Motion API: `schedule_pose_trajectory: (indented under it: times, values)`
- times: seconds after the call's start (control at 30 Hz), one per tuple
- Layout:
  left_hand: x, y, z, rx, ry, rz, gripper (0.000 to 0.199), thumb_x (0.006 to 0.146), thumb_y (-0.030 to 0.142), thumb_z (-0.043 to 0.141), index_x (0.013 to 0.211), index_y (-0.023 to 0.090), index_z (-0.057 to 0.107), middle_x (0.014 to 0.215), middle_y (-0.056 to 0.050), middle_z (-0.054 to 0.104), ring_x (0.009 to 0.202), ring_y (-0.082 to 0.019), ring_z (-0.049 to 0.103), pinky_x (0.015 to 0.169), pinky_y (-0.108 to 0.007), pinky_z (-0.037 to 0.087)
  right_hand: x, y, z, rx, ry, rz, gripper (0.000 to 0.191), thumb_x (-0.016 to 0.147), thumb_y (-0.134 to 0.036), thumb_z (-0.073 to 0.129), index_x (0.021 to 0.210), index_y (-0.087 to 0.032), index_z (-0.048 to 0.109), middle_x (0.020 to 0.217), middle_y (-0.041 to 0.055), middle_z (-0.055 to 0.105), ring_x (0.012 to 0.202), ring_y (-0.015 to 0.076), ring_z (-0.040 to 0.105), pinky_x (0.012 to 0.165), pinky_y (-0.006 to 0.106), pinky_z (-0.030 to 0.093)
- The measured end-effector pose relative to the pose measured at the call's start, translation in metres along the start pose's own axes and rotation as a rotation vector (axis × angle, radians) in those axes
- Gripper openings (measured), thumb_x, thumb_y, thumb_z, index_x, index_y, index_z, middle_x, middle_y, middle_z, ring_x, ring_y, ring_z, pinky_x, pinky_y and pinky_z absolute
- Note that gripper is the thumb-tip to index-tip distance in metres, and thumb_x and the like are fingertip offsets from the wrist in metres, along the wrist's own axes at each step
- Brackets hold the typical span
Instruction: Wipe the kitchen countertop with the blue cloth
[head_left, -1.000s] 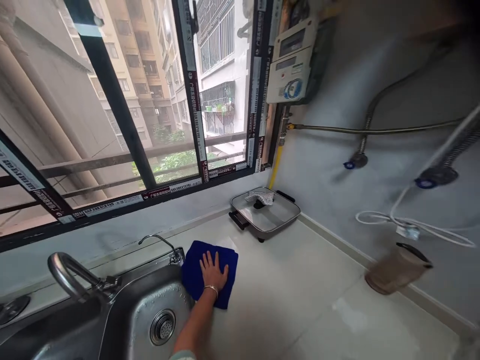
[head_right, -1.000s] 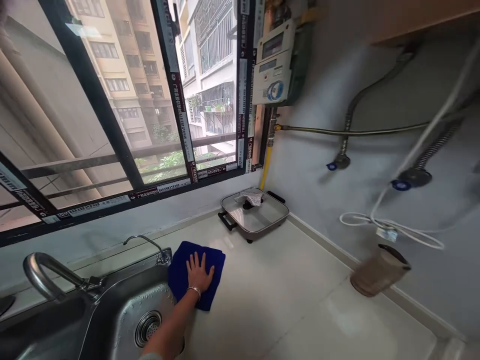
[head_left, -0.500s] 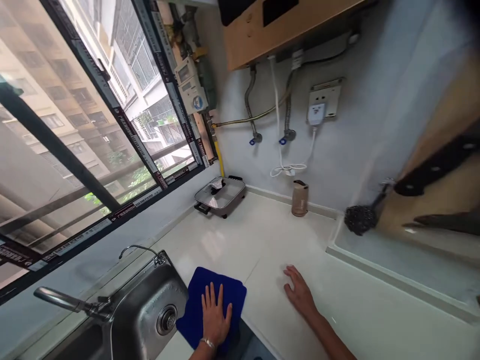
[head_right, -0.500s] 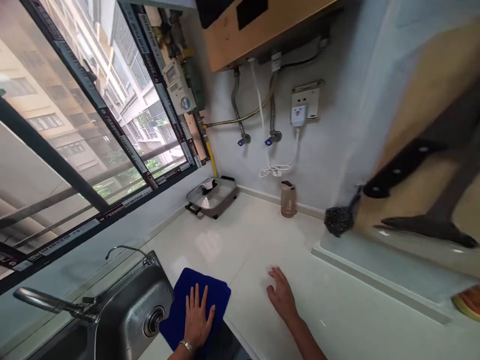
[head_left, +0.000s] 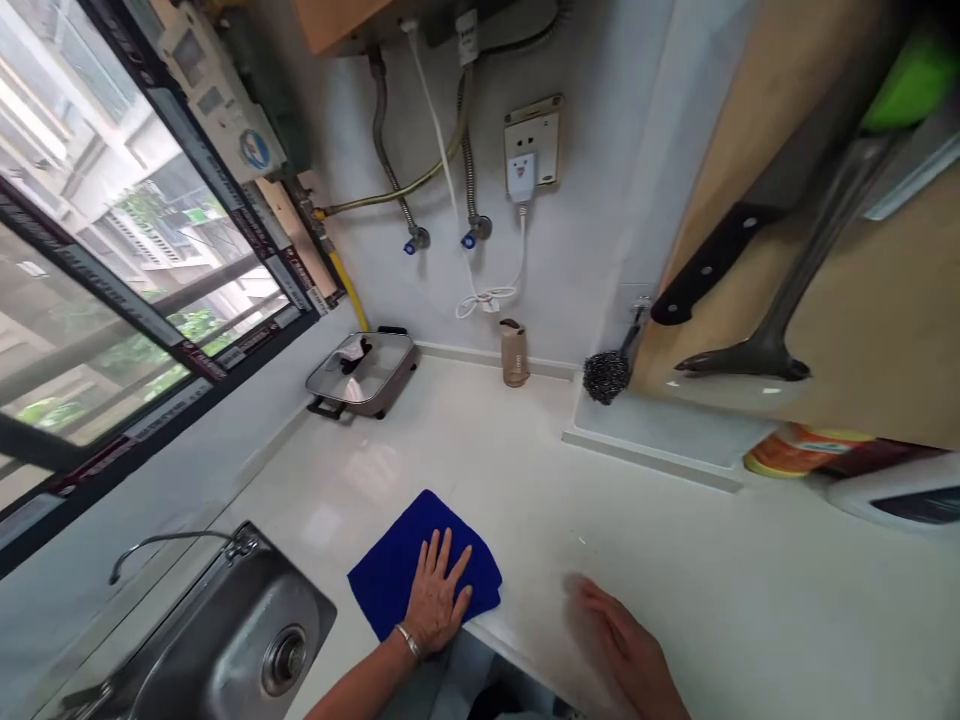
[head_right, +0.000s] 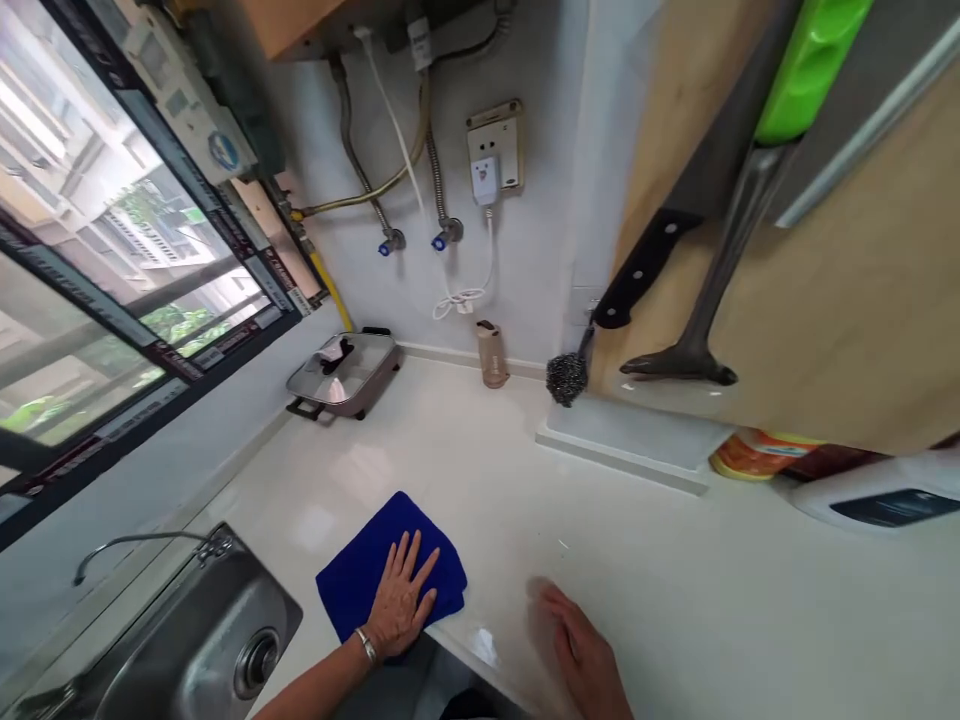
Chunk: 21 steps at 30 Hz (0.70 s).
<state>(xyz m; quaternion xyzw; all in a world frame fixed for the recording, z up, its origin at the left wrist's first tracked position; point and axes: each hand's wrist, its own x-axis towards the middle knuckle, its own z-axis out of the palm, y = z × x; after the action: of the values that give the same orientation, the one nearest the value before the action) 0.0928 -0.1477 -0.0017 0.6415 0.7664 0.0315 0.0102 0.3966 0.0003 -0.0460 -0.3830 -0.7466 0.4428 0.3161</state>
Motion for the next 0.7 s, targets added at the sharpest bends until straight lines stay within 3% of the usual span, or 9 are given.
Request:
schedule_pose_trajectory:
  times: [0.17, 0.37, 0.57, 0.63, 0.7]
  values:
    - [0.052, 0.039, 0.008, -0.138, -0.039, 0.273, 0.072, 0.093, 0.037, 0.050, 0.156, 0.035, 0.014, 0.167, -0.008, -0.005, 0.152, -0.039, 0.006, 0.118, -0.065, 0.023, -0.006, -0.015, -0.017, 0.000, 0.146, 0.157, 0.045, 0.091, -0.055, 0.045, 0.100, -0.021, 0.073, 0.113, 0.0084, 0.072, 0.105, 0.0259, 0.068, 0.094, 0.036, 0.057]
    - [0.111, 0.124, 0.018, -0.327, -0.090, 0.561, 0.074, 0.092, 0.048, 0.049, 0.156, 0.034, 0.014, 0.166, -0.008, -0.014, 0.153, -0.037, 0.000, 0.121, -0.062, 0.017, -0.006, -0.030, -0.039, -0.084, 0.424, 0.208, 0.043, 0.091, -0.056, 0.045, 0.097, -0.023, 0.073, 0.109, 0.0071, 0.073, 0.105, 0.0248, 0.068, 0.099, 0.040, 0.055]
    - [0.177, 0.208, 0.033, -0.434, -0.249, 0.970, 0.063, 0.093, 0.054, 0.044, 0.152, 0.032, 0.033, 0.167, -0.009, 0.009, 0.153, -0.032, 0.003, 0.122, -0.060, 0.012, -0.018, -0.030, -0.043, -0.149, 0.588, 0.208, 0.039, 0.092, -0.054, 0.049, 0.095, -0.022, 0.072, 0.105, 0.0078, 0.073, 0.099, 0.0235, 0.069, 0.088, 0.035, 0.060]
    - [0.190, 0.222, 0.036, -0.448, -0.295, 1.056, 0.063, 0.092, 0.055, 0.045, 0.148, 0.029, 0.040, 0.166, -0.010, 0.016, 0.153, -0.032, 0.006, 0.122, -0.060, 0.013, -0.023, -0.029, -0.046, -0.177, 0.620, 0.199, 0.039, 0.093, -0.052, 0.048, 0.098, -0.021, 0.071, 0.107, 0.0090, 0.073, 0.097, 0.0230, 0.069, 0.084, 0.033, 0.060]
    - [0.193, 0.223, 0.037, -0.497, -0.249, 1.085, 0.062, 0.093, 0.053, 0.043, 0.149, 0.026, 0.039, 0.165, -0.011, 0.019, 0.153, -0.030, 0.009, 0.123, -0.057, 0.016, -0.024, -0.029, -0.053, -0.226, 0.654, 0.204, 0.037, 0.095, -0.049, 0.046, 0.106, -0.021, 0.068, 0.113, 0.0098, 0.071, 0.096, 0.0222, 0.069, 0.084, 0.034, 0.060]
